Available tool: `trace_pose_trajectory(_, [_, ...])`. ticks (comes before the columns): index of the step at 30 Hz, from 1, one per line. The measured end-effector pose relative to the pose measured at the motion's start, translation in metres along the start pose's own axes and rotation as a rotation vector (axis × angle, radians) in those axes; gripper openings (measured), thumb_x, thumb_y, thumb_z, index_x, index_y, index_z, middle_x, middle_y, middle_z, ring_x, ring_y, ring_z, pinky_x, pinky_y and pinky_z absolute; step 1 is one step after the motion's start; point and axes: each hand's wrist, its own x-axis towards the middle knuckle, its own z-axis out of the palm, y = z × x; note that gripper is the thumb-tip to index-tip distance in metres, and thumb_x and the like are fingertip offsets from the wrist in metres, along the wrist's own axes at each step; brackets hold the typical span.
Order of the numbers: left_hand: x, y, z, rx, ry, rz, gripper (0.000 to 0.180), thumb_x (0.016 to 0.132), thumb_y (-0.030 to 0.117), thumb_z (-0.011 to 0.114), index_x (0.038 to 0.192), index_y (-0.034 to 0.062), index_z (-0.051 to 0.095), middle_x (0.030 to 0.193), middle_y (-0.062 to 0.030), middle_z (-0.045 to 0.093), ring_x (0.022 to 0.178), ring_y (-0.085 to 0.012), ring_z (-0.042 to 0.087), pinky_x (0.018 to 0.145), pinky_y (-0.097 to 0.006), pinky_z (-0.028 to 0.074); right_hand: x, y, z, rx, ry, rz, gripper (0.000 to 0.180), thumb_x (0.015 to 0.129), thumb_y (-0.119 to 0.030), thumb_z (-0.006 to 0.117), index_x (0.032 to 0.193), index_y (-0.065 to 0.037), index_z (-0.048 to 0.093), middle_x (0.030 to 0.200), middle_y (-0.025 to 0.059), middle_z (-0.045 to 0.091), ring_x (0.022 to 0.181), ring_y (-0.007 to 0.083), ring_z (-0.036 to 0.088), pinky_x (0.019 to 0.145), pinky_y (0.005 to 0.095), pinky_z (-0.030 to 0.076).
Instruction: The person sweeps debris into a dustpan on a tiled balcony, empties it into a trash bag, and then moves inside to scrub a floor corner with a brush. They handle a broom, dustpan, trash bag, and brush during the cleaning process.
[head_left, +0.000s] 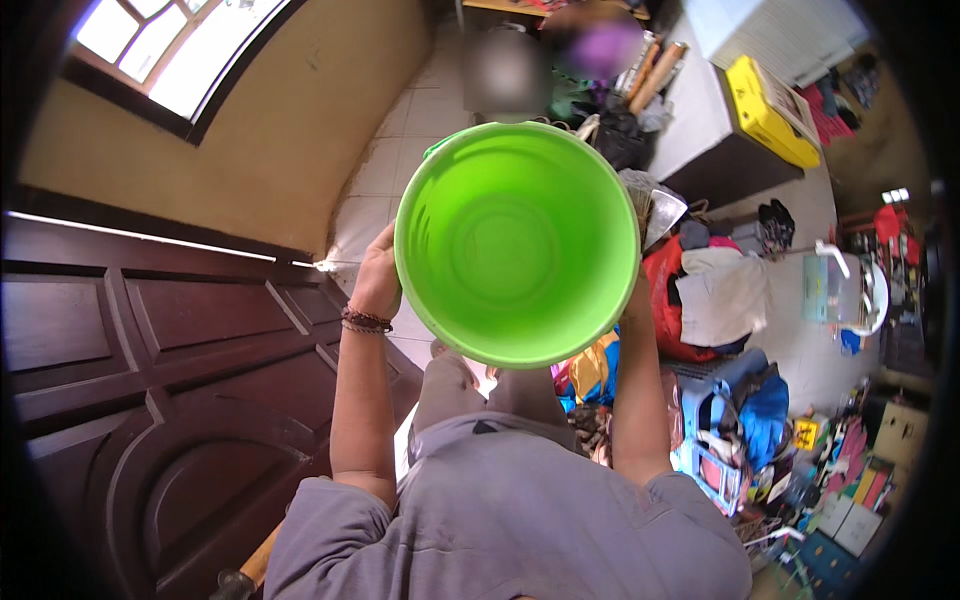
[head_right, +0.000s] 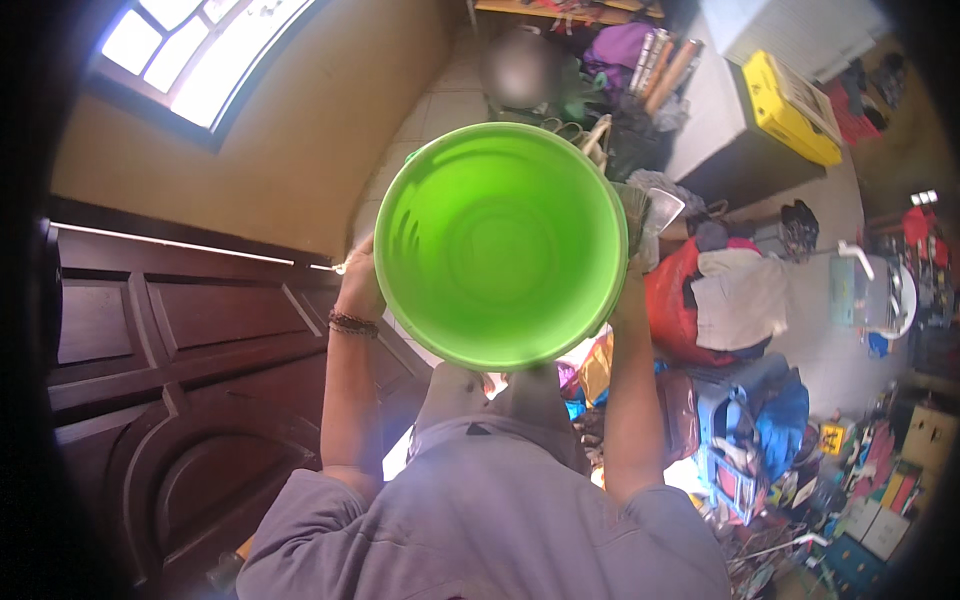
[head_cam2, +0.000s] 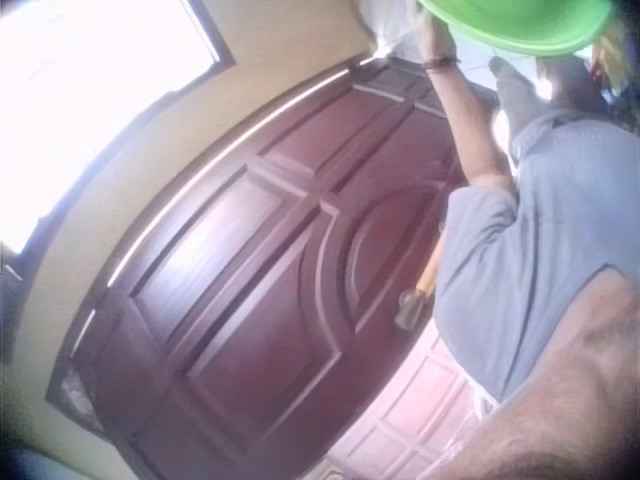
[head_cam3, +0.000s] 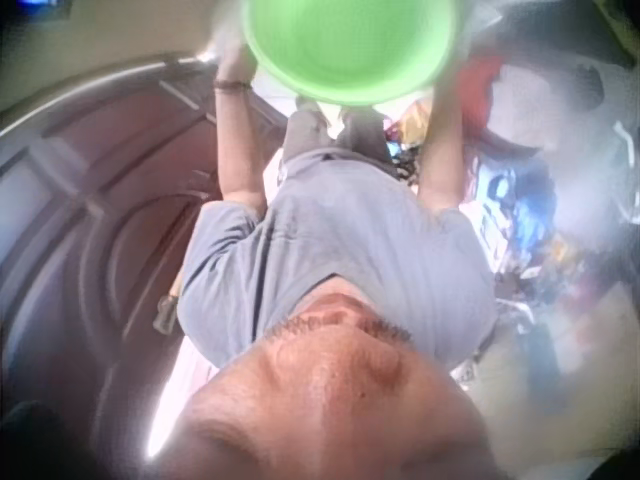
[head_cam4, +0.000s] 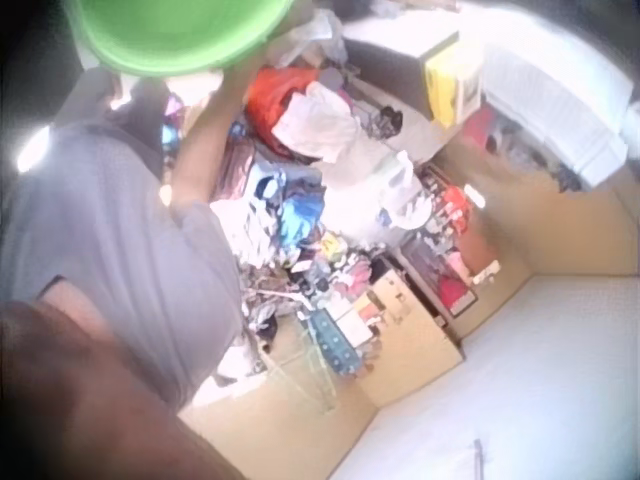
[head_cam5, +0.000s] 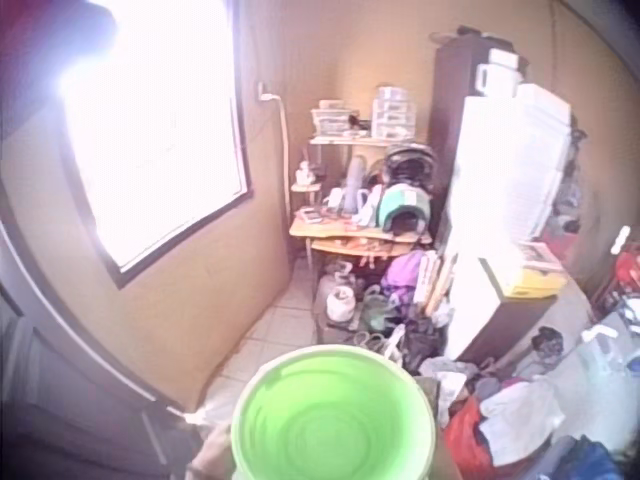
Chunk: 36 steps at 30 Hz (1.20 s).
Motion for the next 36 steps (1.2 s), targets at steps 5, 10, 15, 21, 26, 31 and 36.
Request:
trace_pose_trajectory(5, [-0.037, 0.045, 0.096, -0.013, -0.263, -0.001, 0.038, 0.092, 0.012, 0.058, 0.126, -0.0031, 0.051, 0.112, -0.0073, 0.063, 0.097, -0.0158, 0.060, 0.086, -0.029, 0.047, -0.078, -0.025, -0.047, 0.432, 0.128, -0.109, 0.030, 0.098, -0.021, 0.048, 0.119, -0.001, 0.056, 0.107, 0.0096, 0.063, 0.089, 0.0184, 0.064, 0.070, 0.0304, 0.055])
trace_pose_trajectory(10, [-0.061, 0.001, 0.139, 0.151, -0.271, -0.042, 0.040, 0.077, -0.002, 0.051, 0.116, -0.0059, 0.057, 0.108, -0.0133, 0.063, 0.092, -0.0241, 0.063, 0.078, -0.035, 0.053, -0.184, -0.049, -0.087, -0.318, 0.391, -0.129, 0.023, 0.089, -0.019, 0.056, 0.103, -0.002, 0.063, 0.088, 0.0070, 0.067, 0.072, 0.0173, 0.064, 0.064, 0.0337, 0.053])
trace_pose_trajectory(15, [-0.065, -0.092, 0.101, 0.123, -0.022, -0.169, 0.037, 0.065, -0.011, 0.049, 0.100, -0.0105, 0.057, 0.094, -0.0187, 0.059, 0.079, -0.0330, 0.062, 0.064, -0.043, 0.057, -0.303, 0.013, -0.107, 0.194, 0.777, -0.081, 0.027, 0.077, -0.008, 0.070, 0.101, -0.001, 0.059, 0.081, 0.0071, 0.064, 0.064, 0.0173, 0.062, 0.055, 0.0323, 0.051])
trace_pose_trajectory(21, [-0.139, -0.182, 0.099, 0.213, 0.048, -0.253, 0.032, 0.061, -0.006, 0.052, 0.093, -0.0078, 0.057, 0.092, -0.0174, 0.057, 0.077, -0.0337, 0.062, 0.059, -0.049, 0.054, -0.553, 0.119, -0.138, 0.016, 1.134, 0.232, 0.032, 0.073, -0.005, 0.075, 0.096, 0.000, 0.053, 0.066, 0.0053, 0.057, 0.052, 0.0122, 0.054, 0.044, 0.0269, 0.043])
trace_pose_trajectory(26, [-0.203, -0.180, 0.121, 0.306, -0.170, -0.255, 0.041, 0.059, -0.007, 0.050, 0.099, -0.0064, 0.059, 0.092, -0.0147, 0.058, 0.078, -0.0309, 0.061, 0.063, -0.043, 0.052, -0.684, 0.223, -0.139, 0.399, 1.291, 0.235, 0.019, 0.076, -0.001, 0.073, 0.072, -0.005, 0.055, 0.061, 0.0039, 0.055, 0.048, 0.0116, 0.050, 0.043, 0.0274, 0.039])
trace_pose_trajectory(31, [-0.313, -0.221, 0.192, 0.427, -0.526, -0.221, 0.044, 0.060, -0.003, 0.050, 0.104, -0.0053, 0.058, 0.097, -0.0124, 0.058, 0.083, -0.0268, 0.059, 0.066, -0.036, 0.049, -0.776, 0.206, -0.125, 0.092, 1.235, 0.532, 0.023, 0.072, -0.009, 0.078, 0.079, -0.002, 0.058, 0.065, 0.0072, 0.060, 0.054, 0.0149, 0.058, 0.049, 0.0296, 0.047])
trace_pose_trajectory(36, [-0.400, -0.315, 0.287, 0.592, -0.999, -0.036, 0.042, 0.063, 0.001, 0.058, 0.105, -0.0016, 0.055, 0.099, -0.0078, 0.053, 0.090, -0.0219, 0.053, 0.078, -0.034, 0.046, -0.858, 0.220, -0.138, -0.250, 1.337, 0.752, 0.040, 0.065, -0.017, 0.085, 0.088, 0.002, 0.057, 0.068, 0.0105, 0.062, 0.057, 0.0212, 0.062, 0.054, 0.0357, 0.050])
